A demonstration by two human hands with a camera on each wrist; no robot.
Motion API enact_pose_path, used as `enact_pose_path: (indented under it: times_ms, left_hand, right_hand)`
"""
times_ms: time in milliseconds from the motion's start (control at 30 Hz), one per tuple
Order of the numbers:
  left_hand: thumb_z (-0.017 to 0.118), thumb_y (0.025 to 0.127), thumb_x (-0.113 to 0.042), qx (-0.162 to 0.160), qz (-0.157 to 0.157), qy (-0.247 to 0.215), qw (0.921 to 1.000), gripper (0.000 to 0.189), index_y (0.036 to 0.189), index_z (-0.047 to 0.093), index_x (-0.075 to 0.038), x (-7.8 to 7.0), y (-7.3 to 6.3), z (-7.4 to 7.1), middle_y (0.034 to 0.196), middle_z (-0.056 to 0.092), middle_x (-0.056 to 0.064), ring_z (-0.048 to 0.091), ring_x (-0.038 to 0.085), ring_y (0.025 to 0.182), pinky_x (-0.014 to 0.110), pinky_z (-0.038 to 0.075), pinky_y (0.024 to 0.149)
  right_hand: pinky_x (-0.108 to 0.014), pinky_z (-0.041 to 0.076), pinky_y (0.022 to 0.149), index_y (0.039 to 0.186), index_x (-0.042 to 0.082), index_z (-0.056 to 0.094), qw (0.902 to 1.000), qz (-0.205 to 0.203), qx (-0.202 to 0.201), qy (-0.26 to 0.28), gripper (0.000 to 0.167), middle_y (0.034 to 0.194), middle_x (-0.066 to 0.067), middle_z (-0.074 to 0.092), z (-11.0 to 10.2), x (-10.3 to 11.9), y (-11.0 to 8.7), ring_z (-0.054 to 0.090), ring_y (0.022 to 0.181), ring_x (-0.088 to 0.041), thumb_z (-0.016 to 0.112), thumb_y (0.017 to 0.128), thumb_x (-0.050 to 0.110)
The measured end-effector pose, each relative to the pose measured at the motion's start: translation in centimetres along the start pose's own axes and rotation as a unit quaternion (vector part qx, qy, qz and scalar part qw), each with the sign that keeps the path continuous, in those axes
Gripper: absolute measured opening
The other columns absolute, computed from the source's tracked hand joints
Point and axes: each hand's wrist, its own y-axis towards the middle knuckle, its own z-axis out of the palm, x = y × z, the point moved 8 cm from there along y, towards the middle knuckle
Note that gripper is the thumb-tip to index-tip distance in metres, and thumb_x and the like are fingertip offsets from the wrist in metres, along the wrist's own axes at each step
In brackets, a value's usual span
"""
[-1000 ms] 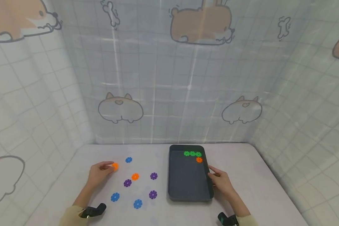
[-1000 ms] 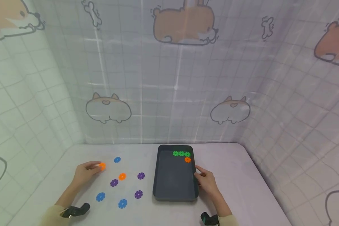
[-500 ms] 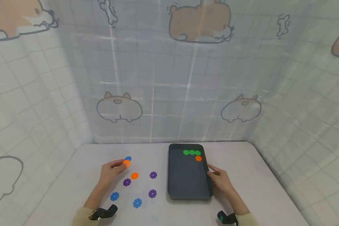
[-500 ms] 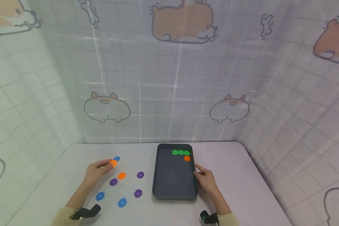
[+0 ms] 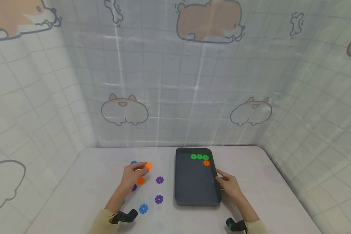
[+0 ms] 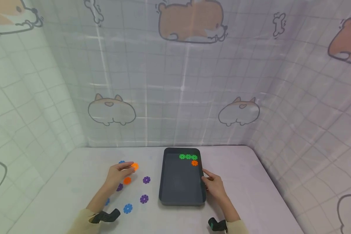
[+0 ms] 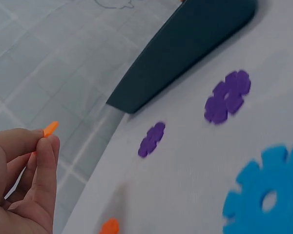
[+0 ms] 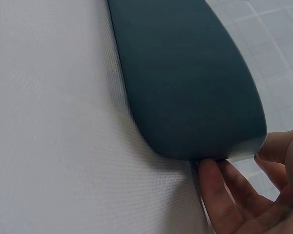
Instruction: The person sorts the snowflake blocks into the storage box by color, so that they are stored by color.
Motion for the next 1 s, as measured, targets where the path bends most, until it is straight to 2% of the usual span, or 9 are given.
enact_pose_path:
  times_ms: [133, 267, 367, 600, 800, 1000]
  left_hand:
    - [0.073, 0.088, -0.01, 0.009, 0.013, -0.006, 0.9999, 0.031, 0.118, 0.069, -0.003, -0.6, 0.2, 1.8, 0.107, 0.066, 0.014, 0.069, 0.024, 0.09, 0.026, 0.056, 0.078]
    - [0.073, 0.086, -0.004, 0.022, 0.016, -0.031, 0.9991, 0.03, 0.116, 0.07, 0.0, -1.0, 0.5, 3.5, 0.104, 0.067, 0.015, 0.069, 0.025, 0.089, 0.028, 0.057, 0.078]
    - [0.072, 0.086, -0.003, 0.027, 0.013, -0.037, 0.9989, 0.029, 0.115, 0.07, -0.001, -1.1, 0.6, 4.5, 0.103, 0.066, 0.014, 0.069, 0.025, 0.088, 0.029, 0.057, 0.077]
    - [0.071, 0.088, -0.004, 0.058, 0.034, -0.044, 0.9967, 0.028, 0.116, 0.069, 0.001, -2.2, 1.0, 6.8, 0.103, 0.066, 0.016, 0.07, 0.026, 0.088, 0.029, 0.056, 0.078]
    - [0.071, 0.087, -0.003, 0.079, 0.028, -0.059, 0.9948, 0.028, 0.115, 0.069, 0.001, -3.2, 1.5, 9.3, 0.099, 0.067, 0.015, 0.07, 0.024, 0.087, 0.03, 0.057, 0.078]
    - [0.072, 0.088, -0.005, 0.111, 0.032, -0.064, 0.9912, 0.031, 0.118, 0.067, 0.003, -4.6, 2.0, 12.1, 0.101, 0.066, 0.014, 0.07, 0.022, 0.088, 0.031, 0.057, 0.079]
  right_hand:
    - [-0.036, 0.058, 0.066, 0.139, 0.01, 0.055, 1.0, 0.003, -0.004, -0.002, 0.044, 0.104, -0.016, 0.066, -0.2, -0.2, 0.1, 0.066, 0.077, -0.023, 0.062, 0.095, 0.014]
    - [-0.036, 0.058, 0.065, 0.139, 0.01, 0.055, 1.0, 0.001, -0.003, -0.002, 0.045, 0.103, -0.015, 0.065, -0.2, -0.4, 0.2, 0.066, 0.076, -0.023, 0.062, 0.095, 0.014]
    - [-0.037, 0.058, 0.066, 0.139, 0.01, 0.055, 1.0, 0.0, 0.001, 0.003, 0.044, 0.103, -0.016, 0.065, -0.1, -0.4, 0.2, 0.066, 0.078, -0.024, 0.062, 0.095, 0.014]
    - [-0.036, 0.058, 0.066, 0.138, 0.008, 0.055, 1.0, -0.003, 0.002, 0.008, 0.043, 0.106, -0.018, 0.065, 0.1, 0.0, 0.2, 0.066, 0.079, -0.024, 0.06, 0.096, 0.012]
    - [-0.037, 0.058, 0.065, 0.139, 0.009, 0.054, 0.9999, -0.001, 0.002, 0.01, 0.044, 0.106, -0.018, 0.064, 0.1, -0.1, 0.1, 0.066, 0.079, -0.024, 0.06, 0.096, 0.012]
    - [-0.036, 0.058, 0.065, 0.139, 0.01, 0.055, 0.9999, 0.002, 0.001, 0.014, 0.043, 0.106, -0.018, 0.064, 0.2, -0.3, 0.3, 0.065, 0.079, -0.024, 0.061, 0.096, 0.013]
